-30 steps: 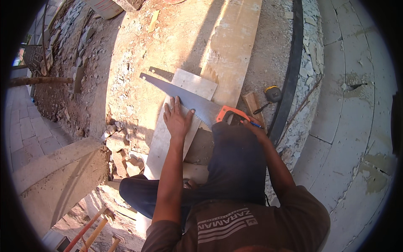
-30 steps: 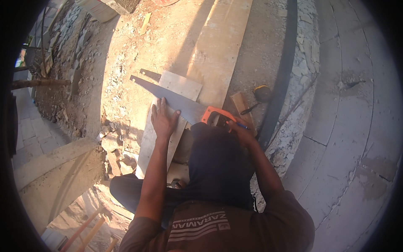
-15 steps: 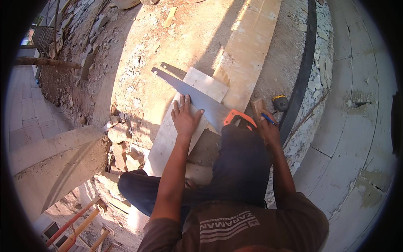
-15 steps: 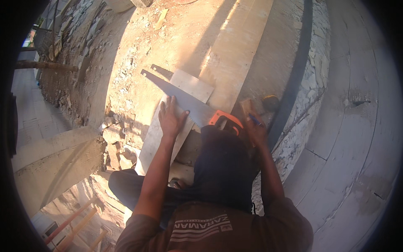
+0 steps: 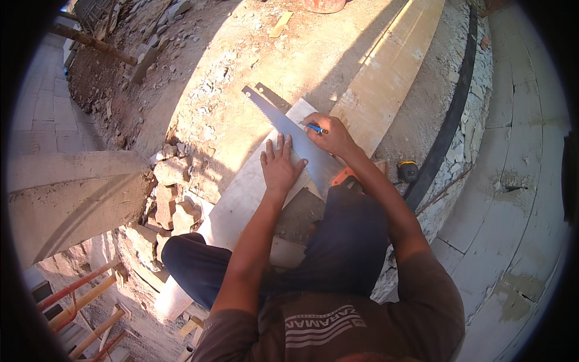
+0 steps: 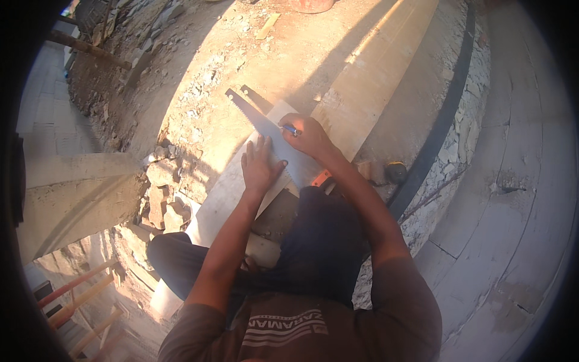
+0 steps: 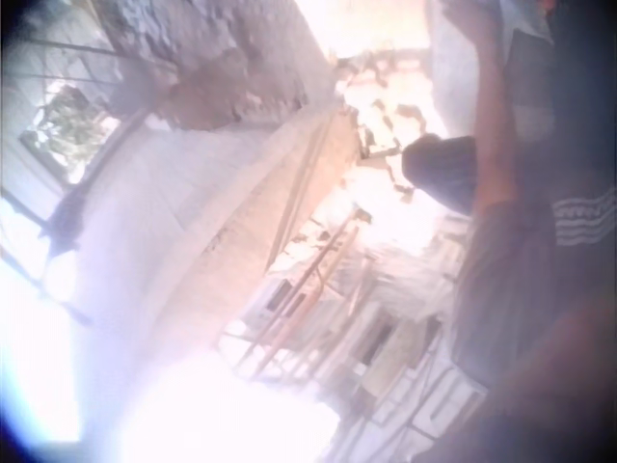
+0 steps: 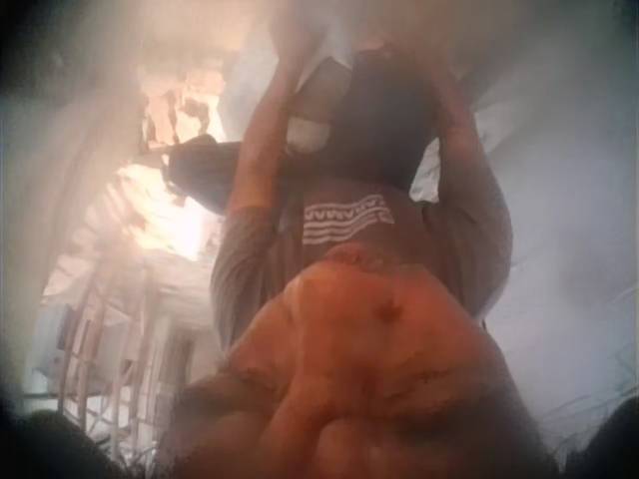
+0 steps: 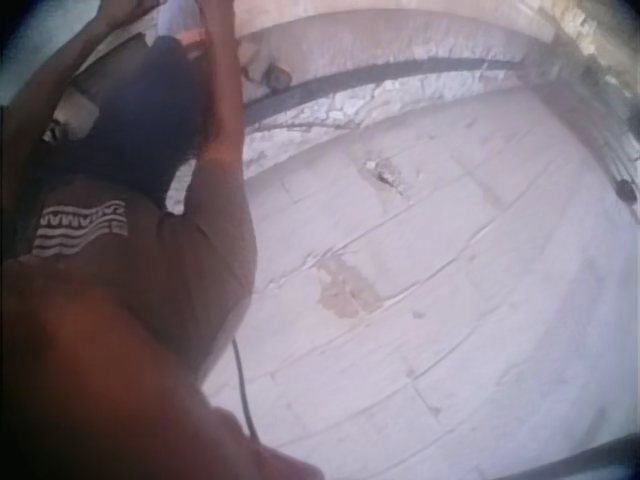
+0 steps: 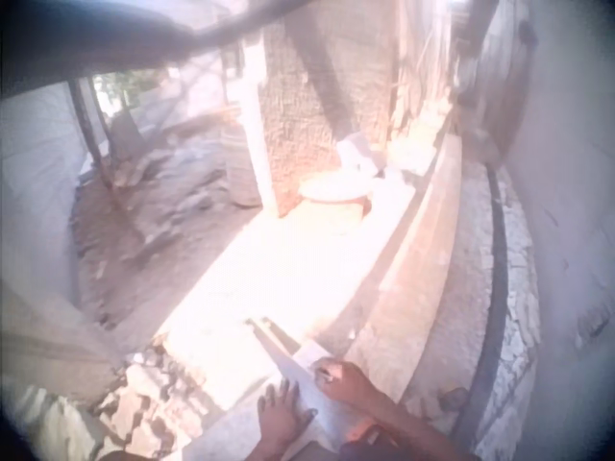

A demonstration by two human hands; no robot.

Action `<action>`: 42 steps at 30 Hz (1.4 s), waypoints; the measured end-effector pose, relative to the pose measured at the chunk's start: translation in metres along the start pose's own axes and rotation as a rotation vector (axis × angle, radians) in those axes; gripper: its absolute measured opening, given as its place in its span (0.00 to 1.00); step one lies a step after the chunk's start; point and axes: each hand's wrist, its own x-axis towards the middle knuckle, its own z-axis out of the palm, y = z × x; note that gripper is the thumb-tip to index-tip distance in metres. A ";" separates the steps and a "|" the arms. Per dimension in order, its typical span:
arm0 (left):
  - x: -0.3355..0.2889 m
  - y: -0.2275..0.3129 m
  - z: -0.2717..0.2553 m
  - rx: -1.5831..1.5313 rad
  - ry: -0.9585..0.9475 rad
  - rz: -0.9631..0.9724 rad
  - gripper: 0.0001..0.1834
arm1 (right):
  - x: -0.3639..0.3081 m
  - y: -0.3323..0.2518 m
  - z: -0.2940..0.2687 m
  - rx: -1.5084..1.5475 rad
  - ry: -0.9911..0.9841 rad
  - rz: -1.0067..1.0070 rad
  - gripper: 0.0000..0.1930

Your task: The person measures a long wooden plank with a tape measure and marks it with a pen. They then use a hand saw to cut the plank along the marked line. Finally, they pick up nails from a bucket and place them on the plank.

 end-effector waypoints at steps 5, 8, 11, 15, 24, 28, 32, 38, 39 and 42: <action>0.000 0.002 -0.001 -0.018 -0.018 -0.017 0.48 | 0.023 0.010 0.024 -0.083 0.064 -0.228 0.11; -0.002 0.002 -0.001 -0.036 0.016 -0.009 0.47 | 0.024 0.012 0.025 -0.110 0.053 -0.192 0.10; -0.003 0.001 0.001 -0.049 0.044 0.004 0.47 | 0.026 0.015 0.024 -0.067 0.024 -0.209 0.10; -0.004 0.001 0.001 -0.048 0.068 0.012 0.47 | 0.027 0.018 0.020 -0.093 -0.057 -0.125 0.11; 0.002 0.006 -0.011 0.015 -0.076 -0.036 0.47 | -0.017 0.007 -0.022 -0.125 -0.248 0.166 0.11; 0.002 0.007 -0.010 0.029 -0.092 -0.043 0.47 | -0.053 0.002 -0.043 -0.129 -0.258 0.201 0.12; 0.001 0.007 -0.007 0.038 -0.075 -0.042 0.47 | -0.087 -0.007 -0.062 -0.141 -0.234 0.232 0.14; 0.000 0.004 -0.003 0.033 -0.048 -0.030 0.47 | -0.118 -0.011 -0.085 -0.120 -0.143 0.252 0.10; 0.000 0.004 -0.002 0.034 -0.054 -0.046 0.47 | -0.123 -0.009 -0.088 -0.068 -0.098 0.277 0.10; 0.000 0.004 0.000 0.032 -0.019 -0.032 0.48 | -0.141 -0.008 -0.098 0.093 0.034 0.376 0.09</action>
